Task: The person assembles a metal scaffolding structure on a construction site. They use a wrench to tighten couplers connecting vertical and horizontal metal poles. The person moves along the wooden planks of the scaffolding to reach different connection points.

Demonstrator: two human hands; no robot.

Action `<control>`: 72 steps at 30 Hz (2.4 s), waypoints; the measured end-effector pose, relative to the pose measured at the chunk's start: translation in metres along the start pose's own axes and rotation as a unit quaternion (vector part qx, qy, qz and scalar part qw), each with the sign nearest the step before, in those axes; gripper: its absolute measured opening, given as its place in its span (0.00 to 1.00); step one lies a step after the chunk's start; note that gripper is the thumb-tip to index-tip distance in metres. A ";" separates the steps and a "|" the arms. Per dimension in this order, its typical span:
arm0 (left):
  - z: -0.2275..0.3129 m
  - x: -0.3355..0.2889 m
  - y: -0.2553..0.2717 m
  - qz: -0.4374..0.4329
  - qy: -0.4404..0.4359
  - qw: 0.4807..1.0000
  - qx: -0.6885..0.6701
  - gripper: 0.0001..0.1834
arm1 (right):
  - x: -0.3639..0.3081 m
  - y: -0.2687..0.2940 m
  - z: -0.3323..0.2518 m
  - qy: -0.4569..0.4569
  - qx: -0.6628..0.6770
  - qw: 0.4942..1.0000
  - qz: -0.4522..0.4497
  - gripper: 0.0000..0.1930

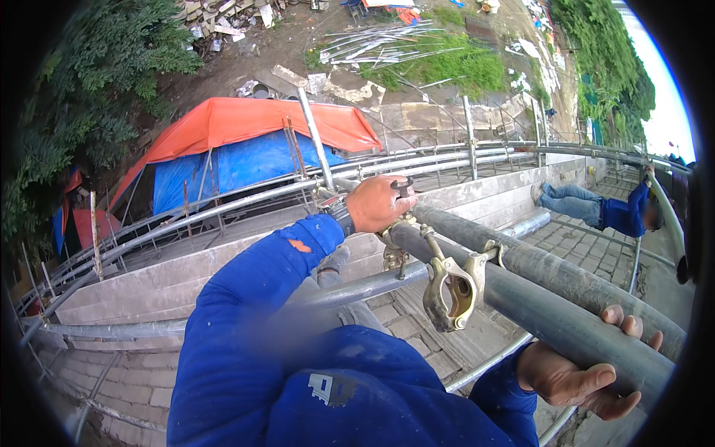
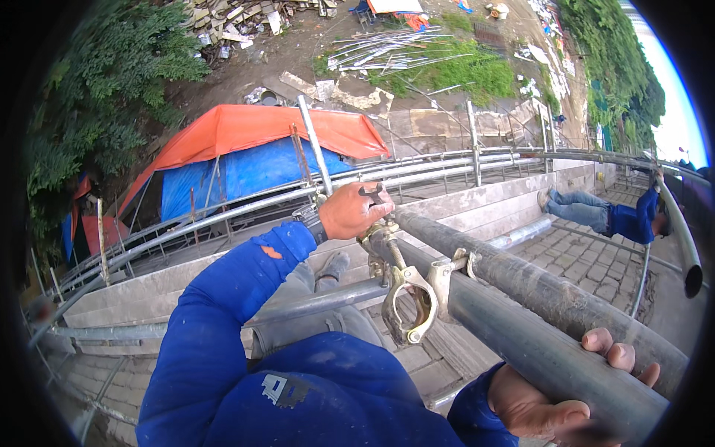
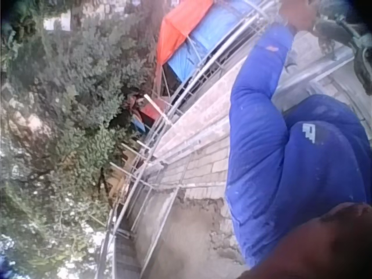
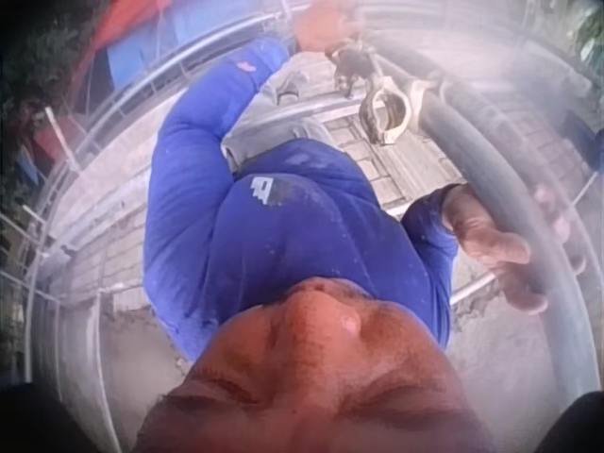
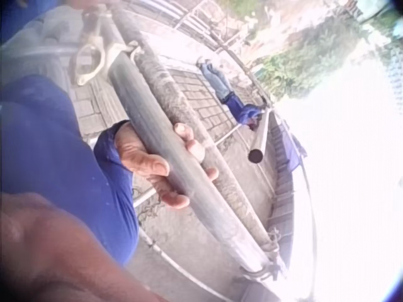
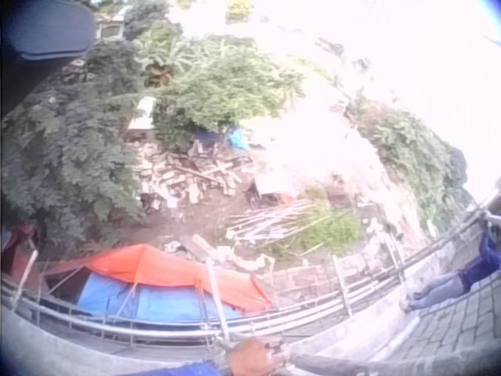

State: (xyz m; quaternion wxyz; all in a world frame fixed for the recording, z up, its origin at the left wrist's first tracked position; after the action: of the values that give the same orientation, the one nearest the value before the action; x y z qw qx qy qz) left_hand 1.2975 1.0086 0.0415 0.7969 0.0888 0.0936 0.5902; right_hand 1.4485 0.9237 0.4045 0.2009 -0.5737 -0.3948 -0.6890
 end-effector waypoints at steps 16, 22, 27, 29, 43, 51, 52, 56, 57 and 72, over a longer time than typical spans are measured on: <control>0.005 -0.035 0.001 -0.017 -0.058 0.996 -0.062 0.10 | 0.003 0.012 0.005 0.008 -0.040 0.998 -0.041 0.19; 0.008 -0.034 0.009 -0.048 -0.077 0.996 -0.024 0.11 | -0.001 0.004 0.007 0.008 -0.010 1.000 0.002 0.23; 0.003 -0.051 0.004 -0.013 -0.074 0.997 -0.019 0.11 | 0.000 -0.001 0.003 0.011 -0.030 0.999 -0.016 0.24; -0.001 -0.050 0.004 -0.005 -0.086 0.996 -0.032 0.10 | 0.000 0.003 0.008 0.018 -0.026 0.999 -0.038 0.24; 0.006 -0.070 0.020 -0.009 -0.027 0.995 -0.099 0.13 | 0.000 0.010 0.010 0.012 0.031 0.998 -0.049 0.28; 0.030 -0.076 0.046 -0.027 -0.025 0.998 0.056 0.15 | -0.004 0.011 0.015 0.049 0.038 0.997 -0.050 0.30; 0.035 -0.075 0.046 -0.028 -0.030 0.994 0.097 0.14 | -0.003 0.010 0.015 0.056 0.041 0.996 -0.047 0.30; 0.069 -0.071 0.036 -0.040 0.029 0.952 0.302 0.11 | 0.000 0.008 0.017 0.079 0.067 0.993 -0.051 0.32; 0.073 -0.070 0.033 -0.032 0.028 0.926 0.375 0.08 | -0.002 0.006 0.020 0.082 0.083 0.992 -0.055 0.32; 0.068 -0.048 0.004 -0.121 0.109 0.856 0.491 0.14 | -0.003 0.002 0.007 0.088 0.166 0.981 0.042 0.24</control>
State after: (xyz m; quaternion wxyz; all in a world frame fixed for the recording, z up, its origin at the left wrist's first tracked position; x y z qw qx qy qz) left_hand 1.2973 0.9620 0.1102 0.6995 0.3915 0.4677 0.3723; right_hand 1.4550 0.9270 0.4024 0.3564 -0.4852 -0.4600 -0.6527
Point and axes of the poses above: each hand's wrist, its own x-axis towards the middle knuckle, its own y-axis out of the back of the hand, z = x × y, the point moved 5 cm from there along x, towards the middle knuckle, and after that the axes turned 15 degrees about y, right-handed, at the moved point
